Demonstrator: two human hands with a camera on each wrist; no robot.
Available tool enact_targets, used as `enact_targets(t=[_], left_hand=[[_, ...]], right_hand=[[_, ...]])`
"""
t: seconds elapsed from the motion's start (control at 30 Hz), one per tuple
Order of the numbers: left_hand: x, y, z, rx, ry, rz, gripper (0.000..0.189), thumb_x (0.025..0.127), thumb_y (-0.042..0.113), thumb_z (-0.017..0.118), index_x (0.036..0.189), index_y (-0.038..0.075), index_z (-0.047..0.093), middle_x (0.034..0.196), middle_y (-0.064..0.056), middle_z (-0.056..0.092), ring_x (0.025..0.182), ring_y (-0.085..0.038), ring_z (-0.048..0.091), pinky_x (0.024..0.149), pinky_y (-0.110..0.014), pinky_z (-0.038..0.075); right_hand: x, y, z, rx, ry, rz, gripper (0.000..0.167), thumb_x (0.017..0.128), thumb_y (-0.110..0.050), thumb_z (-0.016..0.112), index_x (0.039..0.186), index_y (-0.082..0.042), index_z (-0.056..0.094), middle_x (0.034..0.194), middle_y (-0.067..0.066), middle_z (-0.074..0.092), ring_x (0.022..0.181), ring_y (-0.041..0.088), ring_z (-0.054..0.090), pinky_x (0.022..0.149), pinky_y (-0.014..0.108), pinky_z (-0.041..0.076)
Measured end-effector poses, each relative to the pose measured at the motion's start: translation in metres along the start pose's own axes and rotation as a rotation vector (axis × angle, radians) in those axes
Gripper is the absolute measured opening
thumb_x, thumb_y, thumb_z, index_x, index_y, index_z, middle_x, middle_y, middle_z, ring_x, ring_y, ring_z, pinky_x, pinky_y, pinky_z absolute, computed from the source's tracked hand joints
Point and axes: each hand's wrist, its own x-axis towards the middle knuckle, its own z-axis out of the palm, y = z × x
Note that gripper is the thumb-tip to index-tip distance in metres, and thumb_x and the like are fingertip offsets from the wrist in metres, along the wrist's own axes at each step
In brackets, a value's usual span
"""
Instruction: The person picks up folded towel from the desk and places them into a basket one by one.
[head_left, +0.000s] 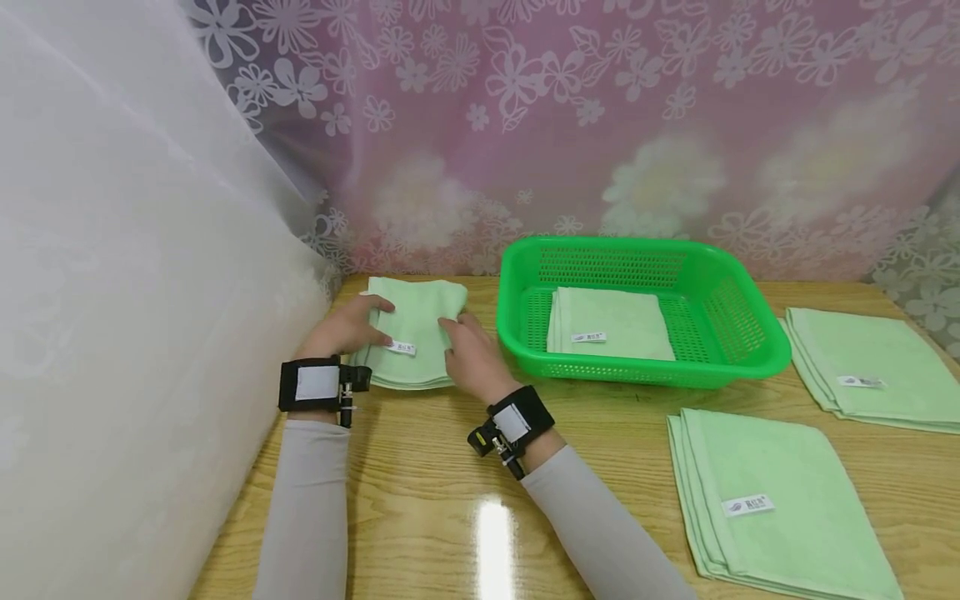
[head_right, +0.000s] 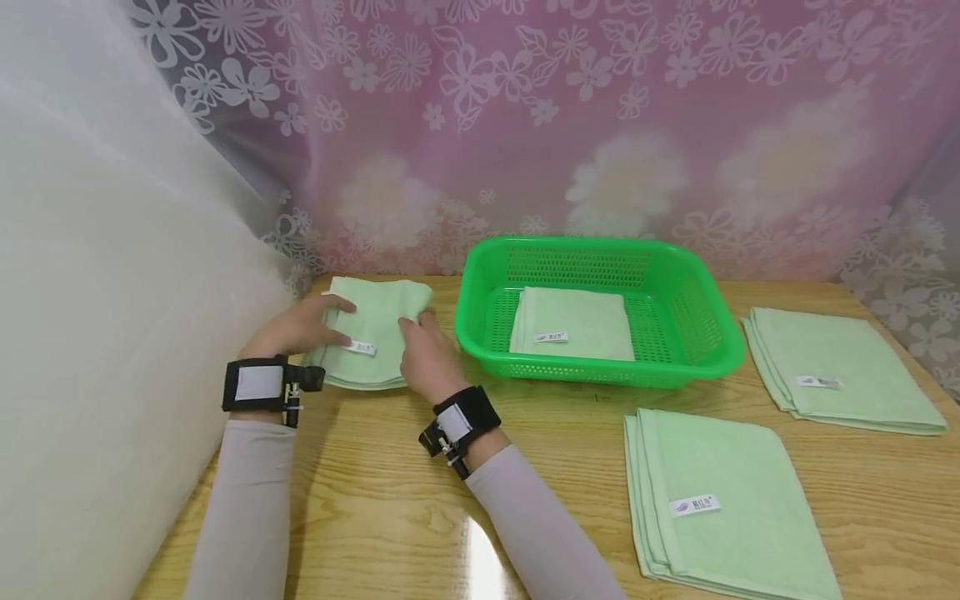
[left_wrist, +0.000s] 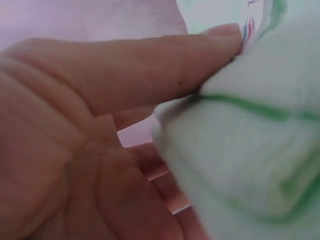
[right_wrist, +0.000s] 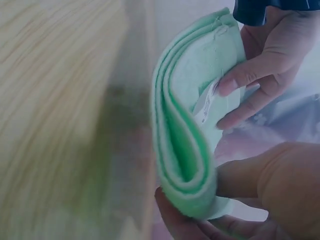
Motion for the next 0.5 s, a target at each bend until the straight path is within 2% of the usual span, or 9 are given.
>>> enact_targets(t=[0.17,0.27,0.4,0.5], left_hand=[[-0.025,0.012,-0.019,0.035,0.049,0.034,0.057,0.100,0.012,0.069,0.152,-0.002,0.049,0.162,-0.029,0.041,0.153,-0.049,0.035,0.124,-0.063,0.033],[-0.039,0.019,-0.028,0.038,0.065,0.038,0.058,0.101,0.014,0.067,0.153,-0.001,0.048,0.163,-0.029,0.040,0.153,-0.049,0.034,0.124,-0.064,0.031],[-0.048,0.026,-0.033,0.036,0.079,0.019,0.061,0.101,0.015,0.067,0.155,-0.001,0.045,0.164,-0.029,0.038,0.154,-0.049,0.032,0.125,-0.064,0.030],[-0.052,0.029,-0.034,0.037,0.088,0.010,0.061,0.101,0.016,0.067,0.156,0.000,0.045,0.165,-0.029,0.037,0.154,-0.049,0.032,0.124,-0.065,0.030]], right_hand=[[-0.005,-0.016,-0.013,0.000,0.047,-0.064,0.050,0.103,-0.004,0.062,0.152,-0.005,0.054,0.143,0.022,0.057,0.109,0.028,0.063,0.082,0.039,0.058],[-0.009,-0.025,-0.021,0.008,0.087,-0.102,0.051,0.103,-0.004,0.063,0.152,-0.005,0.055,0.145,0.022,0.056,0.103,0.026,0.063,0.074,0.035,0.056],[-0.015,-0.034,-0.031,0.025,0.126,-0.131,0.051,0.102,-0.003,0.063,0.152,-0.005,0.055,0.149,0.023,0.054,0.095,0.025,0.064,0.066,0.029,0.052],[-0.019,-0.038,-0.037,0.034,0.136,-0.144,0.051,0.102,-0.003,0.063,0.153,-0.006,0.055,0.150,0.023,0.054,0.083,0.024,0.063,0.060,0.026,0.047]])
